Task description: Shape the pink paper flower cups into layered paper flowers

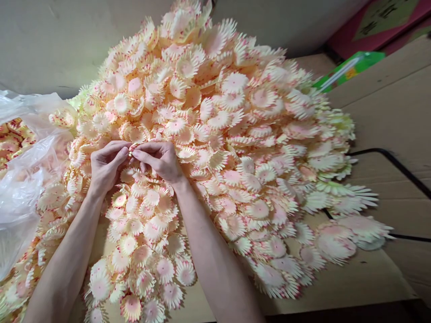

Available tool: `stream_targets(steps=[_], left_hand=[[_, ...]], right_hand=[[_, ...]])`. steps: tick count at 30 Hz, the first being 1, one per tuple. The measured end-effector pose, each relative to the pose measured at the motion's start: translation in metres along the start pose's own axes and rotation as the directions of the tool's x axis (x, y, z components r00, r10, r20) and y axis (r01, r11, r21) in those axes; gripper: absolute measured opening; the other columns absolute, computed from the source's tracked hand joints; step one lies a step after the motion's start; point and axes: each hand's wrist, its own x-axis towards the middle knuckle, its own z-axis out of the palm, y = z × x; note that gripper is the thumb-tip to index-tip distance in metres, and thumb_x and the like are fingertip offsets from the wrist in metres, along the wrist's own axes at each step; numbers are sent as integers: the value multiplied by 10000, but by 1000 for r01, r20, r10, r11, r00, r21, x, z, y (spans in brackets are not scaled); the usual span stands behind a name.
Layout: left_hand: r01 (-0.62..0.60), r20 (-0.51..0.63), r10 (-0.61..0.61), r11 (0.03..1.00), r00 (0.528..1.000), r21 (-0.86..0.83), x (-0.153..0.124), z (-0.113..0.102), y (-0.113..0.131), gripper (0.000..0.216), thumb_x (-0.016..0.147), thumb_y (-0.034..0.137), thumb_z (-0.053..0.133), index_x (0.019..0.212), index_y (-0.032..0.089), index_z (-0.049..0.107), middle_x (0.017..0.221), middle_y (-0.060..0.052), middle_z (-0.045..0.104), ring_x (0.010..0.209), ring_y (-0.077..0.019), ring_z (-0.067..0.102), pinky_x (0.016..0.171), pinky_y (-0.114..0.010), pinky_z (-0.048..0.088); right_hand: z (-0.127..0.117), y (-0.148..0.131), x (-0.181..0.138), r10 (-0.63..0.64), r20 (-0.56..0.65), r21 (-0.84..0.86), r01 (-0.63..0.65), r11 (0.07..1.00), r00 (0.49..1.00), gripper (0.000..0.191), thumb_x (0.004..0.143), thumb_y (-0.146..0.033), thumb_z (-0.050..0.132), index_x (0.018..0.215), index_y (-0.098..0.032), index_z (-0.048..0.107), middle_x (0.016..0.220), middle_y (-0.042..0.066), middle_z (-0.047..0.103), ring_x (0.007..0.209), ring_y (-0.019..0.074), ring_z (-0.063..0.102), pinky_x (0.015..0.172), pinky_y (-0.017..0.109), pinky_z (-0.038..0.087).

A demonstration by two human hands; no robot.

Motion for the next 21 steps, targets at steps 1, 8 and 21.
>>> stream_targets(steps=[1,8,21], left_hand=[[3,0,-3,1000,1000,0,0,0,0,148,774,346,775,892,262,804,981,-61,730,907,-155,680,794,-276,553],[15,10,-15,1000,1000,-7,0,1,1,150,776,344,773,887,248,802,991,-62,738,899,-151,687,788,-264,558],[103,-57,-106,994,993,-46,-2,2,2,191,697,354,834,794,197,783,828,-49,779,700,-130,704,686,-250,576]], right_hand=[[0,0,0,2,3,2,-2,1000,1000,206,680,-382,803,707,-185,747,595,-11,697,401,69,523,411,225,462],[0,-1,0,-17,-2,-2,17,1000,1000,200,689,-364,799,691,-173,739,585,-11,687,405,70,527,420,225,462],[-1,-1,-1,-15,8,-48,15,999,1000,193,708,-373,789,716,-182,756,475,-39,618,399,78,513,428,229,452]])
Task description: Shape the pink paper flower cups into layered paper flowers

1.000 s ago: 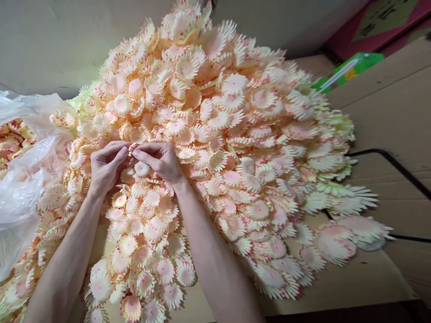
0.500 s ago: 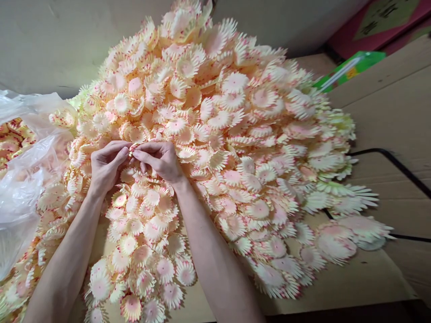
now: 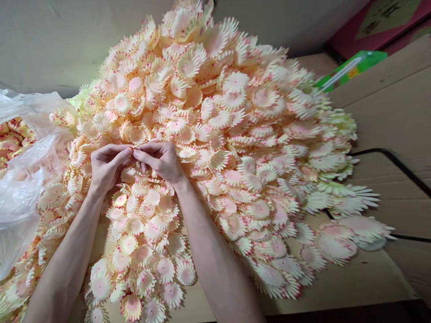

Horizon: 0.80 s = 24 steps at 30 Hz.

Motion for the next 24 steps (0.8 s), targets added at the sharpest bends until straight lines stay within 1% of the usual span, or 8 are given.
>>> stream_targets(steps=[7,12,19,24], left_hand=[[-2,17,3,1000,1000,-19,0,0,0,135,712,332,823,774,214,797,866,-49,787,754,-142,720,745,-275,591],[23,9,-23,1000,1000,-9,-1,-1,0,161,723,361,809,783,211,803,894,-60,787,774,-161,723,742,-296,600],[21,26,-20,999,999,-48,0,-2,-1,132,732,336,806,789,217,807,903,-58,787,796,-168,731,768,-300,596],[19,22,-18,999,1000,-33,-1,-1,1,155,722,352,809,788,211,808,901,-61,786,814,-180,732,795,-313,597]], right_hand=[[-1,1,0,-13,3,4,13,1000,1000,202,701,-379,797,707,-181,762,459,-38,617,389,79,520,431,226,449],[0,1,0,-8,3,1,8,1000,1000,183,712,-370,789,710,-188,770,473,-32,621,405,85,520,442,237,458],[1,0,0,-21,15,42,20,999,1000,141,707,-323,796,708,-184,775,482,-27,632,401,82,521,438,236,450],[0,0,1,-12,8,11,12,1000,1000,171,708,-347,796,709,-179,766,478,-33,629,404,78,524,446,234,464]])
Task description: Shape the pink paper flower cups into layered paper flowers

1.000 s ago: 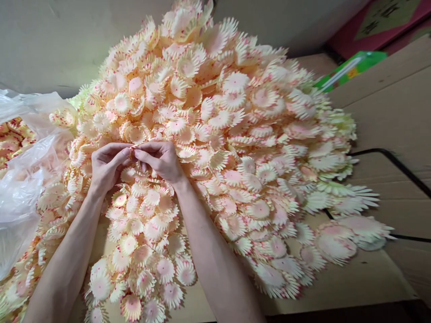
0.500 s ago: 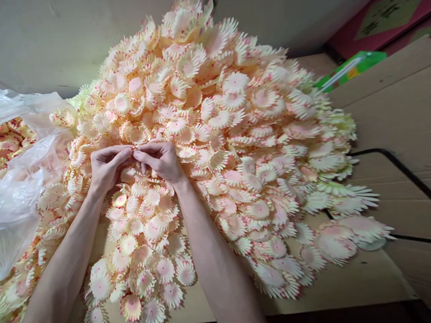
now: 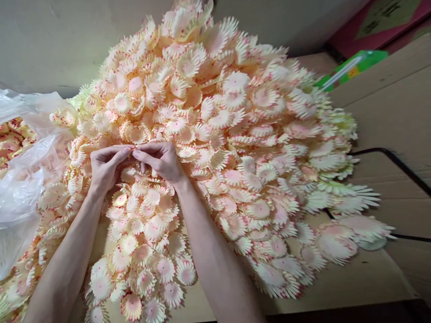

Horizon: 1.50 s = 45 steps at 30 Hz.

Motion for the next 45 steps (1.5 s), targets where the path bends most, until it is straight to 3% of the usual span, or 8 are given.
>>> stream_targets(steps=[28,34,45], left_hand=[[-42,7,41,999,999,27,1,1,0,103,740,323,799,779,227,807,872,-47,788,732,-126,711,699,-238,581],[-58,-41,64,989,997,138,-1,1,2,163,697,347,827,779,208,807,776,-46,783,671,-136,707,655,-239,585],[-104,-43,118,963,992,247,-1,-2,-1,193,762,375,769,799,190,810,802,-55,786,701,-147,714,673,-241,583]], right_hand=[[0,-1,0,4,2,17,-4,1000,1000,200,687,-365,803,687,-170,759,491,-26,632,402,80,528,418,225,459],[-1,3,-1,-8,26,-31,9,999,1000,183,720,-374,778,721,-191,763,487,-34,615,412,92,523,429,248,460],[-1,5,-1,-19,19,-90,20,996,1000,250,731,-412,775,754,-163,774,456,-37,606,407,80,530,452,225,472]])
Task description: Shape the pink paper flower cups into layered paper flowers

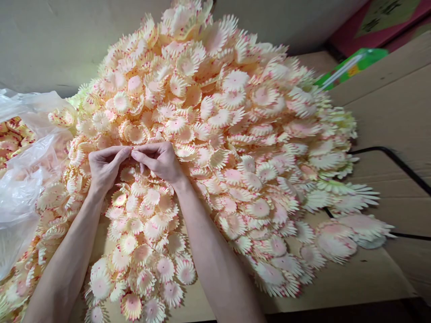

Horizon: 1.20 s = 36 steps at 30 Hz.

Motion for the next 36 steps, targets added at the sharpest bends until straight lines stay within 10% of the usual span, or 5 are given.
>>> stream_targets(steps=[36], left_hand=[[38,-34,-40,998,999,-44,1,3,-4,171,701,299,804,829,186,799,822,-48,783,719,-150,720,701,-263,601]], right_hand=[[-1,0,2,51,-24,62,-49,997,998,140,703,-293,713,667,-163,675,474,-33,599,419,90,534,454,231,444]])
